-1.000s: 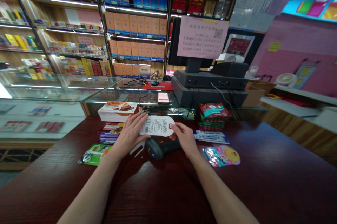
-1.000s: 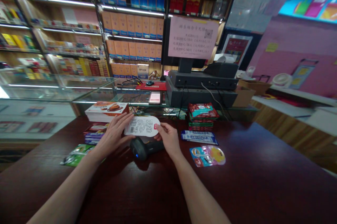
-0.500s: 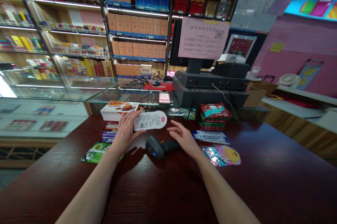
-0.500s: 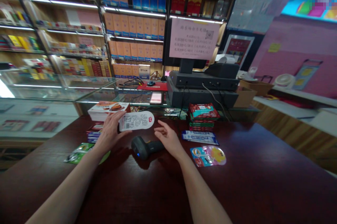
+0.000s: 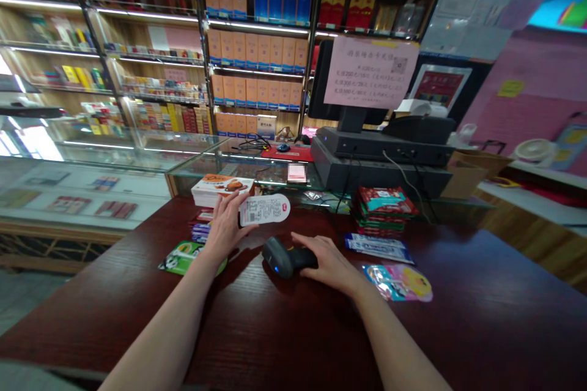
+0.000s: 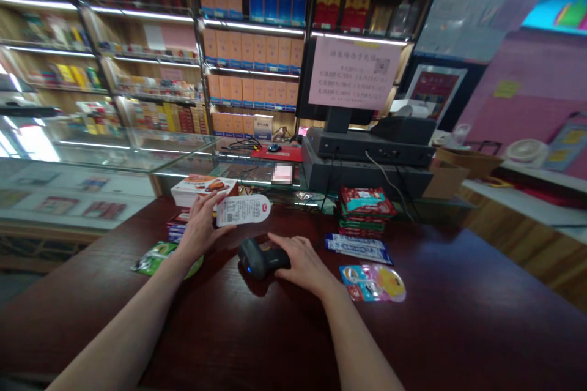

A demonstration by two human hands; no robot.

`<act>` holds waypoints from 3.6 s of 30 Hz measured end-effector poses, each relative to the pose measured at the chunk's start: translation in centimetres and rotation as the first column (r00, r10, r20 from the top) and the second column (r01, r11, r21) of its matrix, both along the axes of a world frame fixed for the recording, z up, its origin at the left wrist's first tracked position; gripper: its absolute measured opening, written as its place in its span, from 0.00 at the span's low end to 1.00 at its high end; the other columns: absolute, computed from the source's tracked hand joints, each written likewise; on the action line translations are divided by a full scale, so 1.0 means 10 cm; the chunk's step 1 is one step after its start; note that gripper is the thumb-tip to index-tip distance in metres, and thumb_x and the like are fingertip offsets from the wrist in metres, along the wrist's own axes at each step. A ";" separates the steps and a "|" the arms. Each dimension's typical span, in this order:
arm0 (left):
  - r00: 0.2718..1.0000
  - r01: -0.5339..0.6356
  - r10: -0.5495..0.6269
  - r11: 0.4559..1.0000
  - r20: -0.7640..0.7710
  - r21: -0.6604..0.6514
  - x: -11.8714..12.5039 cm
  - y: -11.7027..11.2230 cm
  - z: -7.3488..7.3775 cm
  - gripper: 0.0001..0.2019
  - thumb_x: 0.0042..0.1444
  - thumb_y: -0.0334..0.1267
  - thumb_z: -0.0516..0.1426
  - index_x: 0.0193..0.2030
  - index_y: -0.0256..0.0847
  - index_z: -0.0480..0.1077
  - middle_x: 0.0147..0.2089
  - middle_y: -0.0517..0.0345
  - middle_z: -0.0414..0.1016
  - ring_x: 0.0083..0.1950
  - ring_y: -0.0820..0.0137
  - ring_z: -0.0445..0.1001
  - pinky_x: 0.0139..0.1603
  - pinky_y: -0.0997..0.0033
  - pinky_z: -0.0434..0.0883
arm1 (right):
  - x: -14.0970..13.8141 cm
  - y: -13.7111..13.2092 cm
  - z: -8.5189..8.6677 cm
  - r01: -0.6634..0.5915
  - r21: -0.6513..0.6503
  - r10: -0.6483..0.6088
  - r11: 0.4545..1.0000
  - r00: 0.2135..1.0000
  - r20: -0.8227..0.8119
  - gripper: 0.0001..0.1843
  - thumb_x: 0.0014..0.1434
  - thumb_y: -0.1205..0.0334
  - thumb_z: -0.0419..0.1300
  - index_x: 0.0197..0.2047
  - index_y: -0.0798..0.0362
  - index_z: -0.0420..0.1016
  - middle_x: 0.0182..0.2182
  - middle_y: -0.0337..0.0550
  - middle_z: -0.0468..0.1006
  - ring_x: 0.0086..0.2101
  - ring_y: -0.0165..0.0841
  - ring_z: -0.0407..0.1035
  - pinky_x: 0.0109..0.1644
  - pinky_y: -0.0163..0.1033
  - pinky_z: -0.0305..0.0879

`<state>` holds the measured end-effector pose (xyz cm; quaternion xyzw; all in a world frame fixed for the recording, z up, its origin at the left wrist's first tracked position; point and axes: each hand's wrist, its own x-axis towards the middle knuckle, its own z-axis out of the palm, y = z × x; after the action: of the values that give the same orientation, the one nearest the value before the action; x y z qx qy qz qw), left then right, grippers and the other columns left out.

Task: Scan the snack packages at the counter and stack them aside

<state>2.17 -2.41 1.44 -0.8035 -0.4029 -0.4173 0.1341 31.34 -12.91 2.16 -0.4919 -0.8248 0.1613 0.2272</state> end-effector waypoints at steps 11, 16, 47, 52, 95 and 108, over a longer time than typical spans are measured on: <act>1.000 -0.023 0.023 1.000 0.004 -0.013 0.00 -0.04 -0.01 0.40 0.54 0.42 0.65 0.69 0.43 0.52 0.67 0.41 0.66 0.72 0.53 0.60 0.74 0.40 0.51 | -0.11 0.00 -0.04 -0.027 0.059 0.027 0.998 1.000 0.009 0.45 0.53 0.71 0.58 0.72 0.41 0.54 0.59 0.42 0.75 0.54 0.40 0.68 0.62 0.50 0.56; 1.000 -0.026 0.026 1.000 0.013 0.003 0.00 -0.03 -0.03 0.38 0.56 0.43 0.64 0.70 0.44 0.52 0.67 0.42 0.66 0.72 0.54 0.60 0.74 0.40 0.52 | -0.13 -0.02 0.05 -0.003 0.102 0.005 0.995 1.000 -0.018 0.45 0.56 0.69 0.59 0.73 0.38 0.50 0.61 0.43 0.74 0.54 0.42 0.68 0.59 0.50 0.58; 1.000 -0.018 0.017 0.999 0.010 0.038 0.03 -0.06 0.01 0.37 0.56 0.44 0.64 0.69 0.44 0.53 0.67 0.43 0.67 0.70 0.55 0.63 0.74 0.43 0.52 | -0.08 -0.07 0.12 0.006 0.063 0.004 0.998 0.988 -0.157 0.44 0.58 0.66 0.62 0.73 0.37 0.51 0.59 0.40 0.76 0.53 0.42 0.68 0.60 0.50 0.55; 0.999 -0.013 0.012 0.999 0.034 0.043 0.03 -0.07 0.03 0.38 0.55 0.43 0.65 0.69 0.44 0.52 0.66 0.43 0.68 0.70 0.53 0.63 0.73 0.42 0.52 | -0.02 -0.04 0.07 -0.015 0.009 0.016 1.000 0.995 -0.094 0.45 0.56 0.69 0.62 0.73 0.38 0.52 0.60 0.40 0.75 0.53 0.41 0.68 0.58 0.48 0.55; 0.954 0.299 -0.299 0.954 0.029 0.011 0.35 -0.31 0.09 0.39 0.59 0.44 0.62 0.72 0.47 0.48 0.69 0.44 0.63 0.70 0.56 0.63 0.72 0.43 0.57 | -0.04 0.18 0.04 0.276 -0.228 -0.333 0.934 0.435 -0.836 0.23 0.51 0.51 0.68 0.48 0.52 0.81 0.34 0.44 0.85 0.28 0.33 0.73 0.31 0.36 0.63; 0.964 0.198 -0.173 0.974 0.204 -0.107 0.40 -0.28 0.04 0.34 0.59 0.44 0.63 0.69 0.51 0.55 0.58 0.50 0.72 0.58 0.59 0.72 0.62 0.52 0.69 | -0.14 0.14 0.09 0.320 -0.117 -0.262 0.940 0.456 -0.851 0.21 0.54 0.51 0.66 0.50 0.50 0.80 0.43 0.45 0.85 0.36 0.40 0.78 0.39 0.43 0.74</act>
<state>6.13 -5.23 1.89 -0.8004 -0.3624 -0.4776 0.0033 29.94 -11.51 3.09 -0.4740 -0.5121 0.3166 0.6425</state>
